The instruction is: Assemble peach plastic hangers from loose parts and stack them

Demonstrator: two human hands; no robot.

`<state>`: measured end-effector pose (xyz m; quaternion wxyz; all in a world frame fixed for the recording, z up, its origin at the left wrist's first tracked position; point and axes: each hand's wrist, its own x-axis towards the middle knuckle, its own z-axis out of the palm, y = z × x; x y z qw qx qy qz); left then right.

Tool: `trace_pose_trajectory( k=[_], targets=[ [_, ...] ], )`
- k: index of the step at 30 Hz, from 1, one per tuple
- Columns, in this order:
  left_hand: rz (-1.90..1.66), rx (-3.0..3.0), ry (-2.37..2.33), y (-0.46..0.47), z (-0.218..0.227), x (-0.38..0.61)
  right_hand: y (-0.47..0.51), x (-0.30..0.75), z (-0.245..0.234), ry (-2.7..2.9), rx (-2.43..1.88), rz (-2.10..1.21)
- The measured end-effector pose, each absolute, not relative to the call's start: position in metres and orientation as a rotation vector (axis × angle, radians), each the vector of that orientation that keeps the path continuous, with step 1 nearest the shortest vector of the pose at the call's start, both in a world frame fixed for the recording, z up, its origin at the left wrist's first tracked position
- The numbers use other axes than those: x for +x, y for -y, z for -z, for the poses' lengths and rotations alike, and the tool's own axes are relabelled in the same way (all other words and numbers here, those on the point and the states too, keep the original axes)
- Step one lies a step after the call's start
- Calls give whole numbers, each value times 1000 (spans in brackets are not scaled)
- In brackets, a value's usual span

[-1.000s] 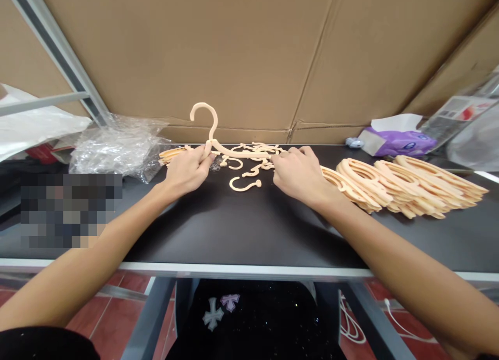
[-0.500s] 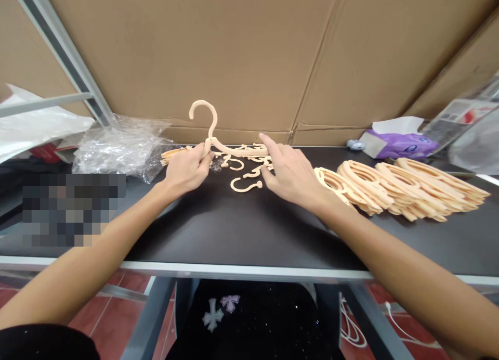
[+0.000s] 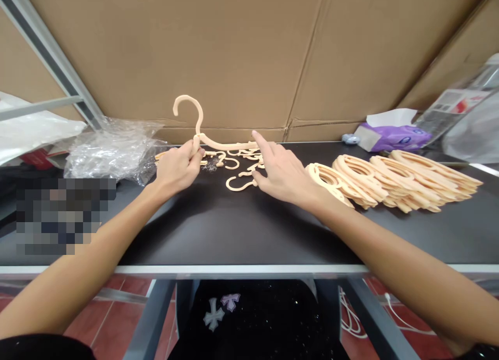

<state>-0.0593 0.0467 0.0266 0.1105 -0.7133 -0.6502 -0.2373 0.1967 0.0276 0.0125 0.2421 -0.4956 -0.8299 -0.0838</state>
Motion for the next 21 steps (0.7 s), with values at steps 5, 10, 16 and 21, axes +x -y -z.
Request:
trace_pose_trajectory(
  k=[5, 10, 16, 21],
  targets=[
    [672, -2103, 1931, -46, -27, -58, -29, 199, -19, 2262, -1480, 344],
    [669, -2147, 1911, -47, -24, -57, -34, 210, -20, 2410, -1725, 503],
    [621, -2198, 1856, -48, -18, -57, -36, 211, -14, 2577, -1719, 536],
    [634, -2264, 1813, -47, -16, -55, -33, 204, -20, 2619, -1671, 418]
  ],
)
